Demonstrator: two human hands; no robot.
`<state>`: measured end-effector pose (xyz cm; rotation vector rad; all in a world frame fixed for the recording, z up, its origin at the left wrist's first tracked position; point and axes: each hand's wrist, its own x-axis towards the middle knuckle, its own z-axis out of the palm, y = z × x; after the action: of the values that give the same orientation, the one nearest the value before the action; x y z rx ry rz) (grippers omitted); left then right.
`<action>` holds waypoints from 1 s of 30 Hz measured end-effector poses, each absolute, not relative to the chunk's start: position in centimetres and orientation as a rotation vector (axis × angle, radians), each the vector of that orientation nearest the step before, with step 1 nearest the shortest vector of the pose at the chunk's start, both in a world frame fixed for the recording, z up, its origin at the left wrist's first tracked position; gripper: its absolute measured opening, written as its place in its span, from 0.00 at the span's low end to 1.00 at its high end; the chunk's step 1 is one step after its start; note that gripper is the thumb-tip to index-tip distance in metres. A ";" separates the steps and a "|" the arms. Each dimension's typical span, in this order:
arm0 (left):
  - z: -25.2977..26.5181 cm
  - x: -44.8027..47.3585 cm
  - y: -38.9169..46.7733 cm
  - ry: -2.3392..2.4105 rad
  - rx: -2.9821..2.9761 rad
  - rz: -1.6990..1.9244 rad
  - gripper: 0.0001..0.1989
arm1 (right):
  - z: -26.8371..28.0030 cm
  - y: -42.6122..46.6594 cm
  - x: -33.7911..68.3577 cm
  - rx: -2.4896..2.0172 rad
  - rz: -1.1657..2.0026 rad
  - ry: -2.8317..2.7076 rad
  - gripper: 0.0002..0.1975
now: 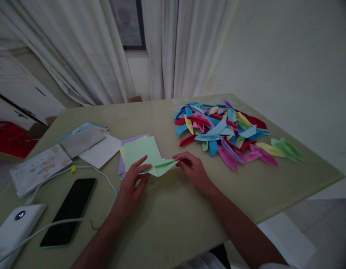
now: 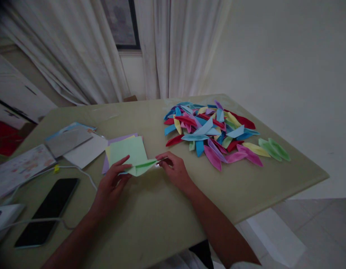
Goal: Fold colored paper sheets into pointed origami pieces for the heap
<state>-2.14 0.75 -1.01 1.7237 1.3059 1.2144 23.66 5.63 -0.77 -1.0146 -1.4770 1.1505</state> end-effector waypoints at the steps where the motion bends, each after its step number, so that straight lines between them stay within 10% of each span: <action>1: -1.0 -2.2 0.8 1.306 1.735 1.219 0.12 | -0.8 5.7 23.7 -1.011 1.137 -1.477 0.05; 30: -0.6 -2.2 0.7 1.402 1.877 1.340 0.07 | 0.1 5.4 23.7 -0.854 0.746 -1.810 0.06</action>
<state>-2.20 0.70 -0.56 1.8766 1.4019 1.3402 23.69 5.41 0.10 -0.8545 -1.8097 0.7460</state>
